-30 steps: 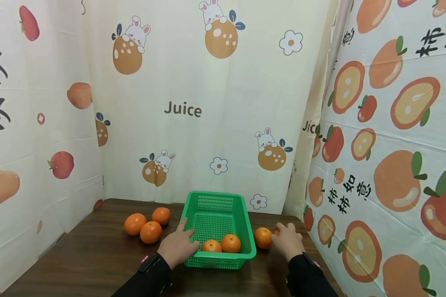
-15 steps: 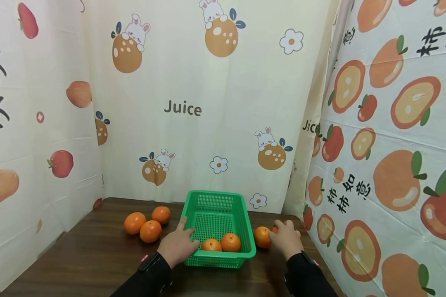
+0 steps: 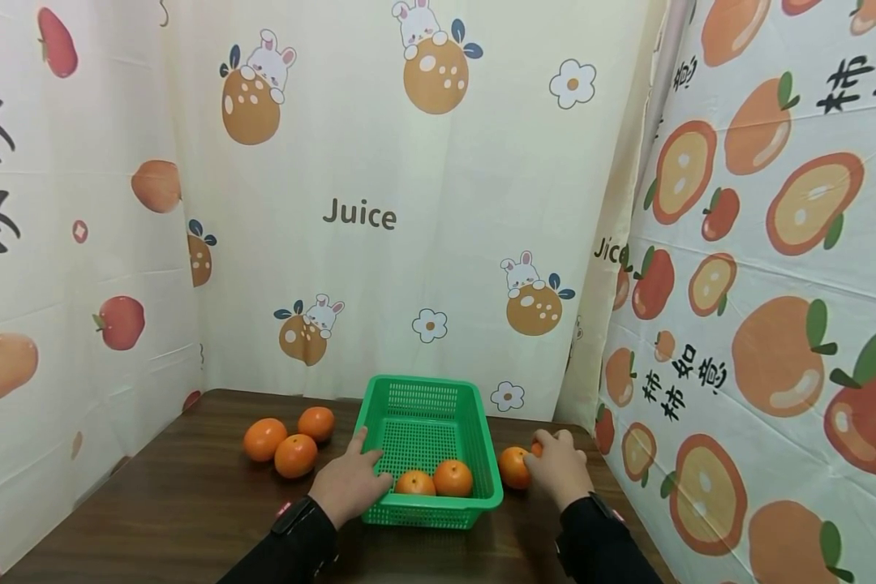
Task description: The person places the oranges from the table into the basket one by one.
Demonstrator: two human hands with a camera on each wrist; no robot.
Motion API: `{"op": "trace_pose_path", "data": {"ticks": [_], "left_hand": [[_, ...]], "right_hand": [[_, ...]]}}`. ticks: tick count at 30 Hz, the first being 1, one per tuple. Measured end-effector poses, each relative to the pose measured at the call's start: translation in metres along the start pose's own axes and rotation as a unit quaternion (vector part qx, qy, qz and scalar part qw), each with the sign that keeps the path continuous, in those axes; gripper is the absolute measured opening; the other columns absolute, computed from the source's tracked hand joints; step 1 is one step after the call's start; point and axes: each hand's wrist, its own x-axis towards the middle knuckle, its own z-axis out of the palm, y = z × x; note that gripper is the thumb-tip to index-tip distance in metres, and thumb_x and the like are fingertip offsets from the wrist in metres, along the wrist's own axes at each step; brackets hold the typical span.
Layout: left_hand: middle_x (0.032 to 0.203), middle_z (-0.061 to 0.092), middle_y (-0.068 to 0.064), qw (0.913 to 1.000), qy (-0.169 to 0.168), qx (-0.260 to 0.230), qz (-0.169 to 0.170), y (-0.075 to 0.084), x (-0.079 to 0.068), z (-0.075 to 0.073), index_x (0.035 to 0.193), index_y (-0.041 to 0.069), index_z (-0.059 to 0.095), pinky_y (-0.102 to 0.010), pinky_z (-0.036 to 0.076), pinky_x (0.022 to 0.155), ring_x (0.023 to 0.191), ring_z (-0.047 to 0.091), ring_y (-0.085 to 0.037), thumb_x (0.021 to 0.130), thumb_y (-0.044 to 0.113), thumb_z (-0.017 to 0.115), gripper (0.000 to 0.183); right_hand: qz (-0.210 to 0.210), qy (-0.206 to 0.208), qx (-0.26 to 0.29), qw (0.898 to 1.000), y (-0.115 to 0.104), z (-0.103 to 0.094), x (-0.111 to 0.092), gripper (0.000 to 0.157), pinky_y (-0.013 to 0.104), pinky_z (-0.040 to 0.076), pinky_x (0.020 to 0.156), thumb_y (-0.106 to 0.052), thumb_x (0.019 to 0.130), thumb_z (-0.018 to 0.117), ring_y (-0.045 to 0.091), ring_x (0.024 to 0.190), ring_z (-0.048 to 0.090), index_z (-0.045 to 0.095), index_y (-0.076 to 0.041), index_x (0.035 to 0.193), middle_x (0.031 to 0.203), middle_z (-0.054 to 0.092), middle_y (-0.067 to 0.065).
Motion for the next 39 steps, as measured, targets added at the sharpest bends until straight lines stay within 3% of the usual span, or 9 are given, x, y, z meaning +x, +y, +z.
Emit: {"op": "trace_pose_path", "data": {"ticks": [29, 39], "left_hand": [[0.177, 0.024, -0.016, 0.9999, -0.009, -0.004, -0.001, -0.001, 0.0, 0.0, 0.147, 0.012, 0.066, -0.047, 0.054, 0.073, 0.085, 0.069, -0.029, 0.096, 0.044, 0.059, 0.06], [0.177, 0.025, -0.016, 1.0, -0.003, -0.002, -0.002, -0.002, 0.002, 0.001, 0.146, 0.013, 0.067, -0.047, 0.056, 0.076, 0.087, 0.07, -0.029, 0.096, 0.045, 0.059, 0.06]], "right_hand": [[-0.003, 0.005, 0.005, 1.0, -0.011, -0.002, -0.004, 0.039, 0.051, 0.047, 0.077, -0.026, 0.099, 0.063, 0.048, 0.1, 0.05, 0.065, -0.008, 0.133, 0.133, 0.049, 0.028], [-0.024, 0.012, 0.0, 1.0, -0.019, -0.008, -0.005, 0.039, 0.052, 0.048, 0.082, -0.027, 0.101, 0.06, 0.048, 0.104, 0.053, 0.065, -0.01, 0.136, 0.139, 0.05, 0.027]]}}
